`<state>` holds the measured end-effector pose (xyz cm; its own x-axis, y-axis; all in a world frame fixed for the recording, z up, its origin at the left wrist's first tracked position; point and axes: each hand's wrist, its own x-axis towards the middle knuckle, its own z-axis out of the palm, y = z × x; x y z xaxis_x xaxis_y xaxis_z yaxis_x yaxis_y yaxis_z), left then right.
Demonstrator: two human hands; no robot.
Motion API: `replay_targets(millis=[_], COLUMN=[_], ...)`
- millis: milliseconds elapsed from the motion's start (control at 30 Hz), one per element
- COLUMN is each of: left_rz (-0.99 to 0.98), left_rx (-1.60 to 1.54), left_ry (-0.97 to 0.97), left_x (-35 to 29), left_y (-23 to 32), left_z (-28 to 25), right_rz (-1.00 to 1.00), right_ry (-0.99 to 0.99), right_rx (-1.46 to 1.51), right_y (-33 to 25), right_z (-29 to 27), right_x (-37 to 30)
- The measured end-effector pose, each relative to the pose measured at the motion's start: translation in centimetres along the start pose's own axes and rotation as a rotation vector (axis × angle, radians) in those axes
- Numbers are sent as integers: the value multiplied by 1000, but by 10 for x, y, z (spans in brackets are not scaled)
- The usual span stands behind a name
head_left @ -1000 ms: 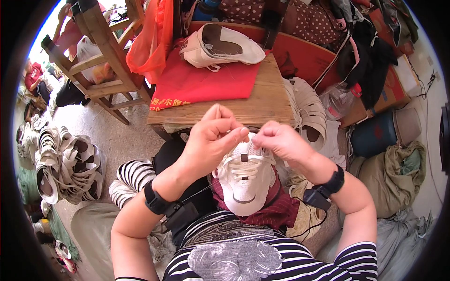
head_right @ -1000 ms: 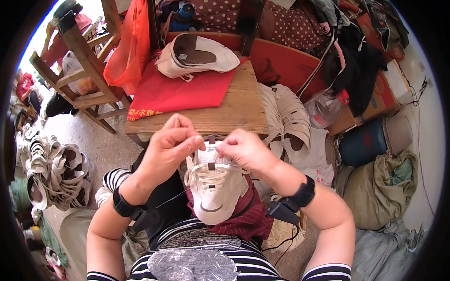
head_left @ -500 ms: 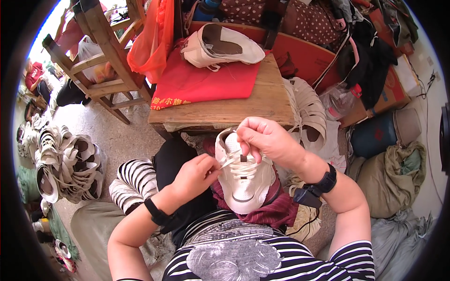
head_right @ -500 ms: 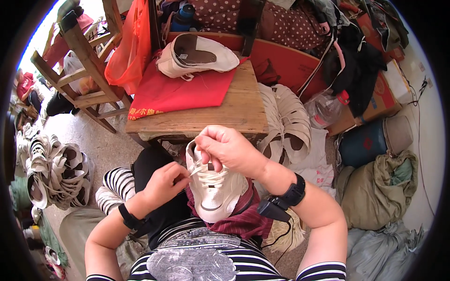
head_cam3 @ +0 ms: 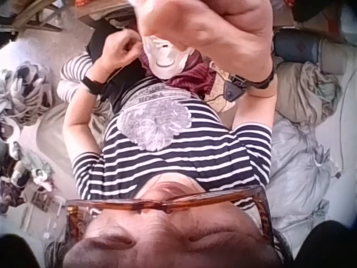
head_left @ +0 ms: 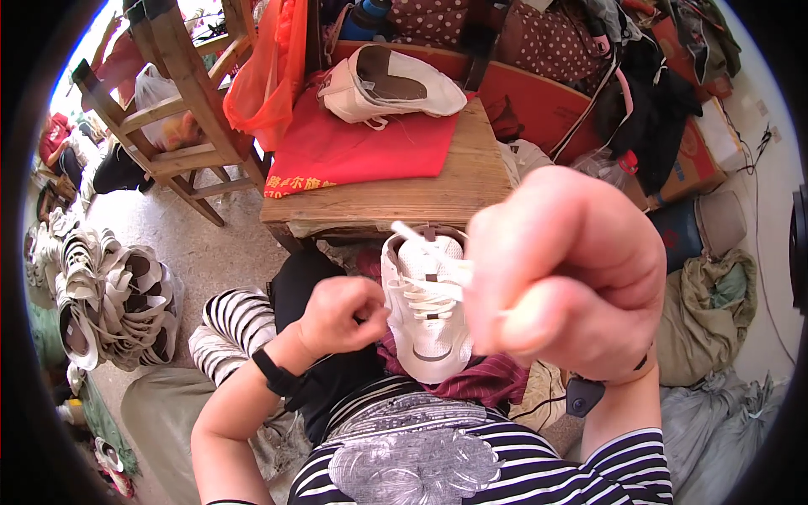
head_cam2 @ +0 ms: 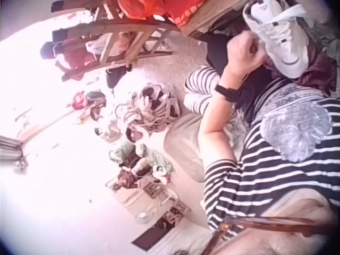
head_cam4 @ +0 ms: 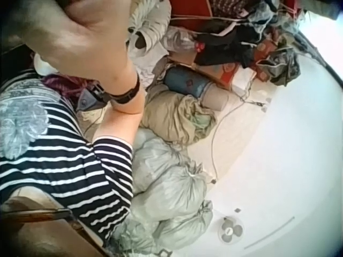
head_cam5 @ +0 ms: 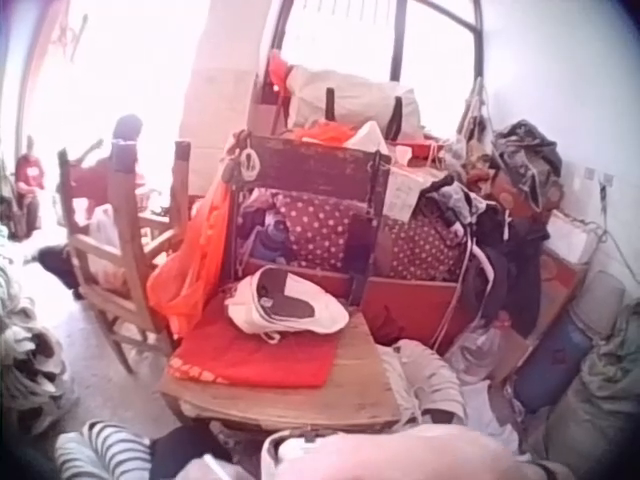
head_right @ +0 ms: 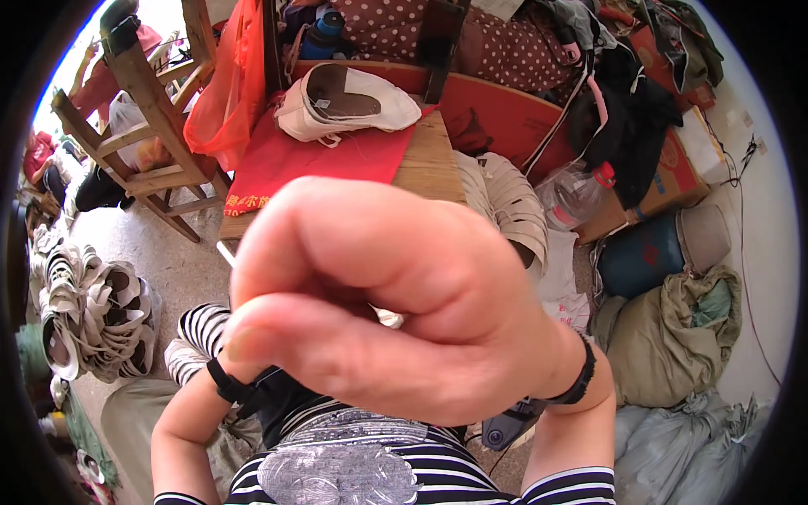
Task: The recorder is lacing a white athletic shoe in a workshop setting.
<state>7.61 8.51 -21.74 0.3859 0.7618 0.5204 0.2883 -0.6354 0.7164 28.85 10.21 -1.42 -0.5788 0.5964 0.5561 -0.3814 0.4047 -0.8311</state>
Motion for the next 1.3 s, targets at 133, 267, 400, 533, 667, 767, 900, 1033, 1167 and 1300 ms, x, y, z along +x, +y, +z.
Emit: replay_targets(millis=[133, 267, 400, 533, 667, 767, 900, 1033, 1167, 1300], left_rz=[-218, -347, -151, -426, -575, -655, -770, -800, -764, -743], left_rx=[-185, -839, -672, -894, -1361, -1371, -1171, -920, -569, -427], left_ry=[190, -374, -353, 60, 449, 539, 570, 523, 365, 179], left_x=[44, 58, 76, 62, 46, 18, 8, 8, 10, 10], left_y=[-8, 3, 30, 10, -7, -33, -34, -25, -17, -10], left_z=[2, 0, 1, 4, -7, -18, -20, -10, -2, 6], right_rz=[266, 346, 295, 217, 498, 635, 746, 860, 816, 755], right_ry=[-131, -49, 119, 444, 660, 612, 501, 336, 200, 90], right_rx=[-28, 173, 5, 96, 57, -149, -227, -379, -686, -890], right_y=[5, 16, 36, 70, 84, 91, 105, 110, 116, 110], right_z=[-1, -6, -39, -69, -126, -140, -127, -106, -87, -81], right_x=[5, 5, -6, -25, -78, -102, -123, -128, -133, -129])
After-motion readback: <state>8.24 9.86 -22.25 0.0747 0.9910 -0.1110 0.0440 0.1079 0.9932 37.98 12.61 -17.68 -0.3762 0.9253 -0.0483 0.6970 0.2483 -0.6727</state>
